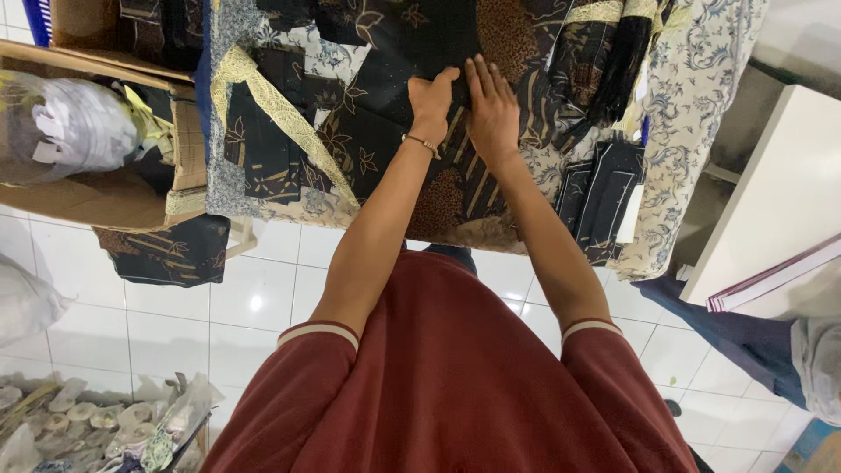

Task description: The person folds several patterned fabric pieces on a table, smoothing and aligning edges by hand. The person repeatedly picks up, unfolds, and refolds the items, stacking them on the table.

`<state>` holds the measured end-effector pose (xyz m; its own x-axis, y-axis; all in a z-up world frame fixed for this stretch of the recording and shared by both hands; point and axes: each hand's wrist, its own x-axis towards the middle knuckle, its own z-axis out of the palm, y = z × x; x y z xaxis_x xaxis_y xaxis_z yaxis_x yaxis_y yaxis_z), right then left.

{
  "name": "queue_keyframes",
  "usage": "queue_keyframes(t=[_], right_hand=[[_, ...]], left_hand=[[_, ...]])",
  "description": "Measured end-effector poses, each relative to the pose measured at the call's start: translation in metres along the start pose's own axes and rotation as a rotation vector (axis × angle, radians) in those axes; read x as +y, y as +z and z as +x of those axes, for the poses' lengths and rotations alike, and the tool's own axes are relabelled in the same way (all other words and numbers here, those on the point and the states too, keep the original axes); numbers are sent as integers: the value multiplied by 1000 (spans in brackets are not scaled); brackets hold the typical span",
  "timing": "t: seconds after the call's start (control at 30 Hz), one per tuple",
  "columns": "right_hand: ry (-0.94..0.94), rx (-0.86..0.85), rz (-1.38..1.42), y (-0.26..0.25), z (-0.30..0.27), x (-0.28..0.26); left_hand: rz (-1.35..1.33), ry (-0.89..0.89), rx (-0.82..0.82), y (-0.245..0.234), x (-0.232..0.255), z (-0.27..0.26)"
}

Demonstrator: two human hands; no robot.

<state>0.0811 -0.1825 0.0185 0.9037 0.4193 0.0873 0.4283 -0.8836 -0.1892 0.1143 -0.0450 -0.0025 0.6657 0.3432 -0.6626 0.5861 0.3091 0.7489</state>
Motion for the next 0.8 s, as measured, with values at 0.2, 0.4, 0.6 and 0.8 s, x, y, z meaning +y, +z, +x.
queue_keyframes(t=[0.2, 0.4, 0.6, 0.8], right_hand=[[-2, -74, -162, -12, -26, -39], [-19, -282, 73, 38, -84, -105], [15, -279, 140, 55, -93, -109], [69, -505, 204, -5, -50, -99]], left_hand=[[-106, 187, -86, -51, -28, -28], [-32, -107, -23, -131, -82, -50], [2, -153, -27, -140, -91, -40], [-79, -110, -171, -144, -74, -52]])
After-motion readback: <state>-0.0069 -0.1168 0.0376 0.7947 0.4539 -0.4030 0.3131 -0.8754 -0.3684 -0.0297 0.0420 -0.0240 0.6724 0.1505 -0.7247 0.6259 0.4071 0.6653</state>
